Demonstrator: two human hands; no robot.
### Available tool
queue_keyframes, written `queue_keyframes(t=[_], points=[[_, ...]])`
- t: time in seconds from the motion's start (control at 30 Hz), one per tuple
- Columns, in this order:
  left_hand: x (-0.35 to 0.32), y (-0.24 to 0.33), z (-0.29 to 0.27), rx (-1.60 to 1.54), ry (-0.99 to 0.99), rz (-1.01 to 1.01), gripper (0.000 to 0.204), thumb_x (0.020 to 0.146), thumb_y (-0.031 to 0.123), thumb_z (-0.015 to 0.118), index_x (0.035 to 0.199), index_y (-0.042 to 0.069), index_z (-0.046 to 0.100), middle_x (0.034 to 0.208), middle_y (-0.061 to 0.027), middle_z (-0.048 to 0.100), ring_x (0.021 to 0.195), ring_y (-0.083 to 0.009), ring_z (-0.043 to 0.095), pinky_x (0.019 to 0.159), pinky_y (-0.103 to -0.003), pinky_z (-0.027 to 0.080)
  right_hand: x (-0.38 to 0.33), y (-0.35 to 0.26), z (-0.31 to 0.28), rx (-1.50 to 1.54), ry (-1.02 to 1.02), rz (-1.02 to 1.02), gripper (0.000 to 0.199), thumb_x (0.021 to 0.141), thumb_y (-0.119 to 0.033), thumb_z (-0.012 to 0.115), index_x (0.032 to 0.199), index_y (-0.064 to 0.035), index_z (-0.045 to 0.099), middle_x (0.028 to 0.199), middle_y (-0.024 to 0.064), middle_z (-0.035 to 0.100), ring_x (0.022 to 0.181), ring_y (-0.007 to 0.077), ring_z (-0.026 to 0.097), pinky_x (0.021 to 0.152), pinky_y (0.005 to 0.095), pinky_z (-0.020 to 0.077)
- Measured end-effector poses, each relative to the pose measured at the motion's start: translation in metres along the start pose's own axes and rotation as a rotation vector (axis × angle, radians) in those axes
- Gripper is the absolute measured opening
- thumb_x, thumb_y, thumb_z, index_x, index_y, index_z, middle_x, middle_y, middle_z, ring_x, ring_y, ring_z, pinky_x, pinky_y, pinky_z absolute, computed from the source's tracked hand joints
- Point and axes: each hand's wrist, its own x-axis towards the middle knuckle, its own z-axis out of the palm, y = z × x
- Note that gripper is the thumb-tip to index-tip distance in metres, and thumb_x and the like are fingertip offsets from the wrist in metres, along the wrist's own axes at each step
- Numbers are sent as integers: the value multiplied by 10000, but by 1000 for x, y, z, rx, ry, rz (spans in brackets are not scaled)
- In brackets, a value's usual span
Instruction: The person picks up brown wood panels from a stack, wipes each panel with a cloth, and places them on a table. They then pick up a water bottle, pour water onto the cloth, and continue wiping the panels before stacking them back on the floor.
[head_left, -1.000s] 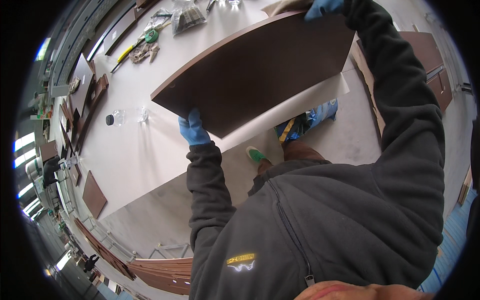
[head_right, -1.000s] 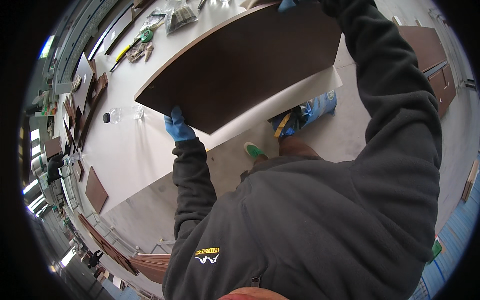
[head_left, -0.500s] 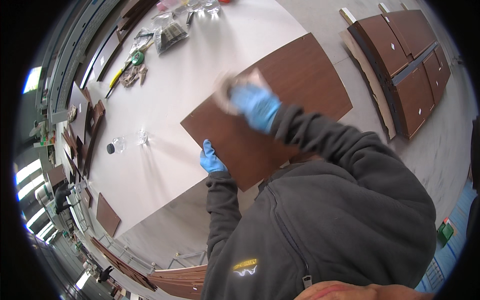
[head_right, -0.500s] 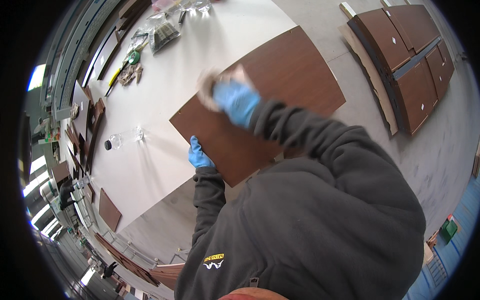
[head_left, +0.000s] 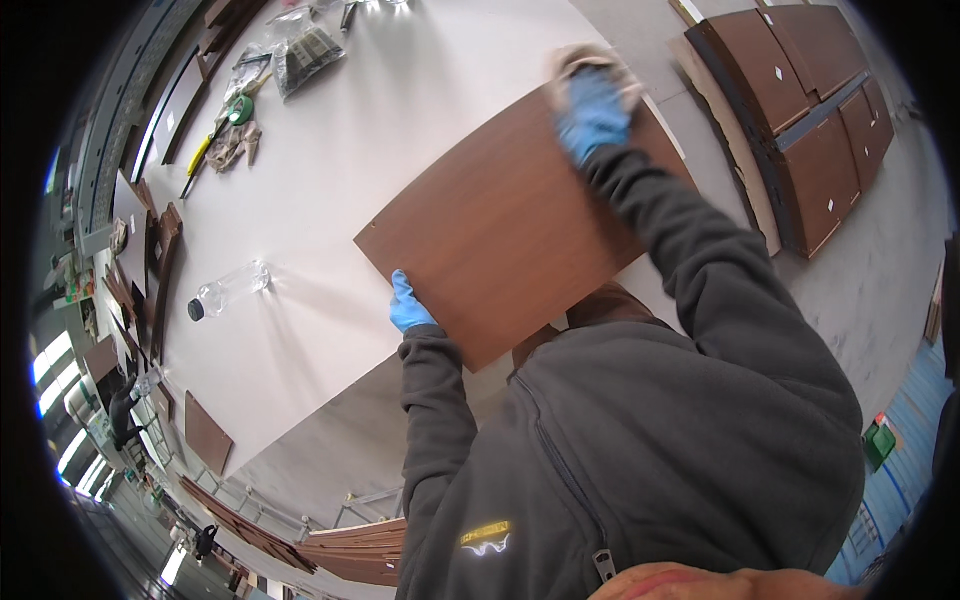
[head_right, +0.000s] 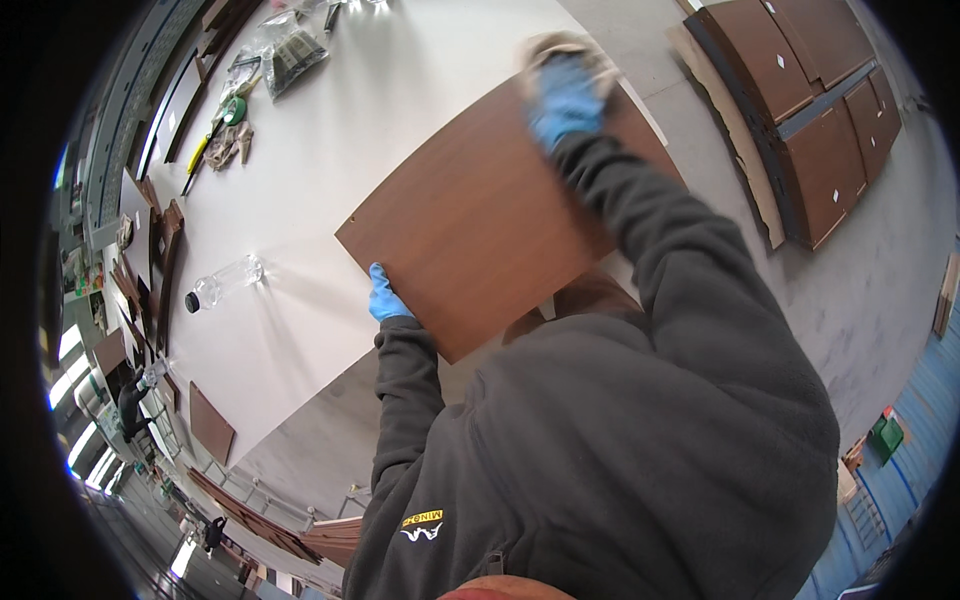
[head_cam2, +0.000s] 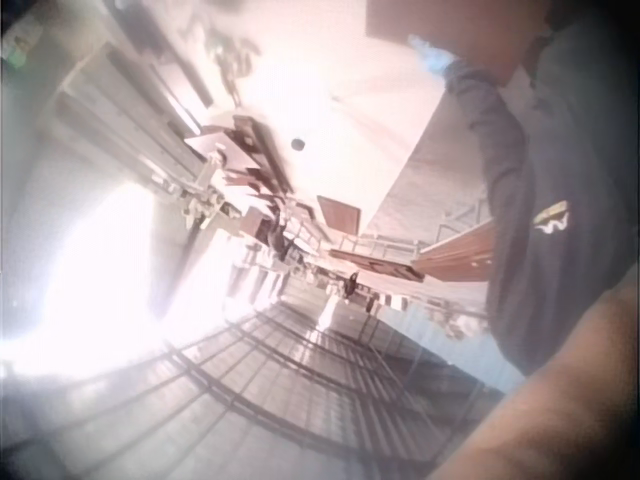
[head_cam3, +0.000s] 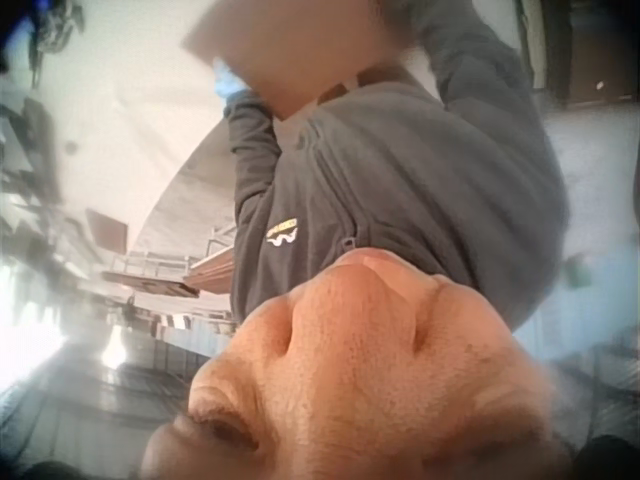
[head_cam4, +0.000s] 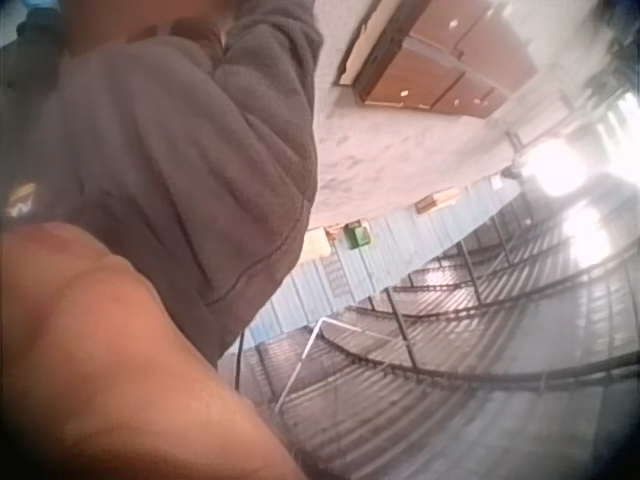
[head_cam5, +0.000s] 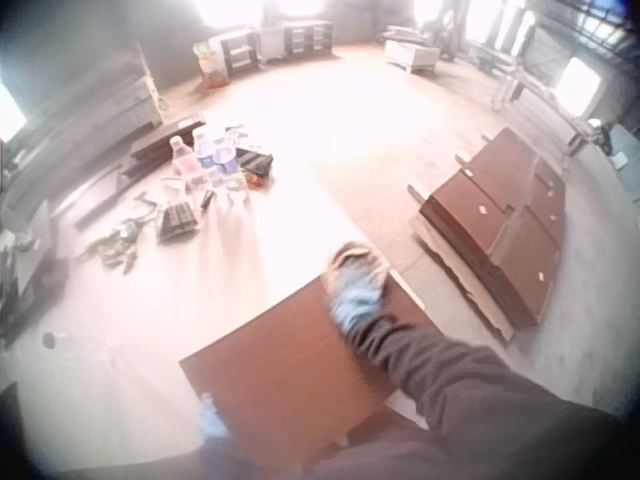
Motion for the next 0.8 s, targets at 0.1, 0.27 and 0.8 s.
queue_keyframes(t=[0.1,0.27,0.8], points=[[10,0,4,81,44,16,488,942,450,743,827,-21,688,772,-54,657,684,-156,579,627,-330,523,-104,-103,-73,565,-172,-344,626,906,-354,639,1400,14,528,1450,231,505,1360,365,483,1163,533,341],[20,-1,3,114,71,-4,502,905,463,784,717,15,654,707,-13,586,636,-156,495,585,-325,453,-147,-73,-101,651,-466,-342,699,934,-468,598,1456,-13,500,1535,205,469,1449,345,412,1224,466,285],[22,13,-13,-39,-295,-230,740,863,516,803,1314,-37,608,1294,-130,654,1129,-311,619,1019,-457,518,-206,-15,-100,393,-427,13,623,936,-409,596,1418,-20,525,1526,199,487,1407,360,466,1194,475,329]])
